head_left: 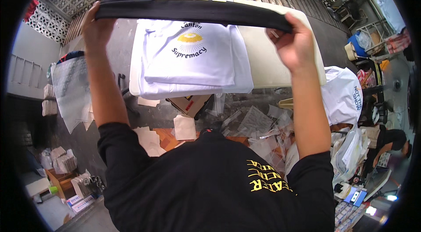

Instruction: The person positions shirts onto a heat press, cuts out printed designs using shears, and aligns the designs onto the shirts before operating the heat press machine.

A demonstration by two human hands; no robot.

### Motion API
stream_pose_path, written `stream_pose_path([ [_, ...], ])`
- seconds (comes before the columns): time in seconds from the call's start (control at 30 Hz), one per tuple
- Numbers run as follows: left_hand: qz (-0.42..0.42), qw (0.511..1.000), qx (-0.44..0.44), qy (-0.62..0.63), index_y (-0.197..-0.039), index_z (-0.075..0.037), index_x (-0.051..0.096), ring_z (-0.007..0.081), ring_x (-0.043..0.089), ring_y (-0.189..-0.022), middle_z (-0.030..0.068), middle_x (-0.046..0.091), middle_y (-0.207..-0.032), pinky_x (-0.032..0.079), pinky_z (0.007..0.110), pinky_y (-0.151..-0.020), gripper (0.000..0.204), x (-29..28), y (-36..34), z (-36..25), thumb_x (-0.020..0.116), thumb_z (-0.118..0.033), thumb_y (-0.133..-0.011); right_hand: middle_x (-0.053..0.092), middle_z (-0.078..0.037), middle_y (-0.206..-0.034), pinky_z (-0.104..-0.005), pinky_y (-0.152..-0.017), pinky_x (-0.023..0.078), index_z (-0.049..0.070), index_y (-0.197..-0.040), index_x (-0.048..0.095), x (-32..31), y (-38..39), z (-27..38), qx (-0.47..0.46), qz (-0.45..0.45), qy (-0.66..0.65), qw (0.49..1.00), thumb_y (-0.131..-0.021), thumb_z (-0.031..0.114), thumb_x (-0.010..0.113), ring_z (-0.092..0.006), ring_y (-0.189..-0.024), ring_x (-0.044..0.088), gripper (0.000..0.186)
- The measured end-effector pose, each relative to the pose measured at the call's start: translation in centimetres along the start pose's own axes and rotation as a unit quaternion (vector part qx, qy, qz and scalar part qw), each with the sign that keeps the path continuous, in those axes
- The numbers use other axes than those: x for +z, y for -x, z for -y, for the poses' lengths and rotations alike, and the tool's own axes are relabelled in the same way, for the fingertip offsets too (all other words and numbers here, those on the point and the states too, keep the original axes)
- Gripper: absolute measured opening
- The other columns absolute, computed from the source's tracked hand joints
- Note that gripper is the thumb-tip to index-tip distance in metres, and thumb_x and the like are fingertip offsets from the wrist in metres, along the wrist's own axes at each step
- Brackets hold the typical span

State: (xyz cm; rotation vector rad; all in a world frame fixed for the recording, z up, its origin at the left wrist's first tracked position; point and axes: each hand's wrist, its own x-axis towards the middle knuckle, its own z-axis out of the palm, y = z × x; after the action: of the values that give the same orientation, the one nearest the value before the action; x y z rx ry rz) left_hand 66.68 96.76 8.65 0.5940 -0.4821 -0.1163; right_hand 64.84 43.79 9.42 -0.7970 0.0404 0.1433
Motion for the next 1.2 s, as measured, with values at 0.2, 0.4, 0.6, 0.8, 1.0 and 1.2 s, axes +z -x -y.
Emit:
stream_pose_path([
  [0.2, 0.007, 0.986, 0.102, -0.13, -0.118, 0.007, 0.058, 0.0392, 0.055, -0.122, 0.0251, 0.06, -0.124, 0.039, 0.052, -0.108, 0.04, 7.1, 4.0, -5.5, 0.048, -0.027, -0.101, 0.069, -0.021, -0.106, -0.0417, -0.089, 0.054, -0.003, -0.108, 0.062, 8.7, 2.0, 7.0, -0.093, 0.261, -0.028, 0.96, -0.096, 0.016, 0.058, -0.0302, -0.097, 0.068, 0.022],
  [0.4, -0.341, 0.877, -0.158, -0.299, -0.119, 0.006, 0.051, 0.0397, 0.059, -0.113, 0.0253, 0.06, -0.12, 0.046, 0.053, -0.103, 0.031, -2.6, -3.4, 0.4, 0.045, -0.02, -0.102, 0.058, -0.02, -0.114, -0.0545, -0.093, 0.052, -0.003, -0.122, 0.048, 3.7, -10.5, 0.6, 0.101, -0.007, 0.177, 0.979, -0.099, 0.011, 0.049, -0.035, -0.104, 0.062, 0.028],
  [0.6, -0.076, 0.945, 0.24, -0.211, -0.113, 0.01, 0.049, 0.0356, 0.059, -0.111, 0.0257, 0.059, -0.117, 0.046, 0.051, -0.104, 0.027, -0.9, -6.0, -6.0, 0.041, -0.013, -0.103, 0.063, -0.018, -0.111, -0.0489, -0.091, 0.053, -0.003, -0.119, 0.053, 8.3, -12.9, 2.0, -0.112, 0.212, -0.062, 0.969, -0.1, 0.014, 0.048, -0.0301, -0.104, 0.061, 0.026],
  [0.8, -0.344, 0.885, 0.079, -0.304, -0.113, 0.005, 0.049, 0.0273, 0.063, -0.093, 0.0189, 0.059, -0.11, 0.054, 0.043, -0.092, 0.024, -6.6, -2.0, 0.4, 0.045, -0.016, -0.102, 0.061, -0.009, -0.1, -0.0451, -0.085, 0.051, 0.006, -0.102, 0.055, 3.1, -12.4, -3.9, -0.017, -0.061, 0.165, 0.984, -0.094, 0.017, 0.061, -0.0236, -0.09, 0.059, 0.015],
  [1.0, -0.49, 0.776, -0.163, -0.362, -0.093, -0.005, 0.064, 0.0182, 0.061, -0.074, 0.0056, 0.065, -0.085, 0.052, 0.035, -0.07, 0.013, -18.1, 9.7, 8.4, 0.063, -0.018, -0.09, 0.06, -0.002, -0.082, -0.0363, -0.065, 0.052, 0.012, -0.085, 0.057, -9.8, -9.2, -17.1, 0.174, -0.15, 0.276, 0.933, -0.091, 0.023, 0.069, -0.0173, -0.07, 0.059, 0.018],
  [1.2, -0.476, 0.633, -0.342, -0.506, -0.092, -0.001, 0.07, 0.0154, 0.055, -0.066, 0.0038, 0.06, -0.075, 0.047, 0.03, -0.061, 0.022, -22.0, 20.2, 15.9, 0.067, -0.021, -0.081, 0.06, -0.003, -0.074, -0.0351, -0.062, 0.051, 0.009, -0.068, 0.057, -20.2, -2.8, -27.5, 0.261, -0.232, 0.442, 0.826, -0.085, 0.018, 0.072, -0.0192, -0.064, 0.058, 0.024],
])
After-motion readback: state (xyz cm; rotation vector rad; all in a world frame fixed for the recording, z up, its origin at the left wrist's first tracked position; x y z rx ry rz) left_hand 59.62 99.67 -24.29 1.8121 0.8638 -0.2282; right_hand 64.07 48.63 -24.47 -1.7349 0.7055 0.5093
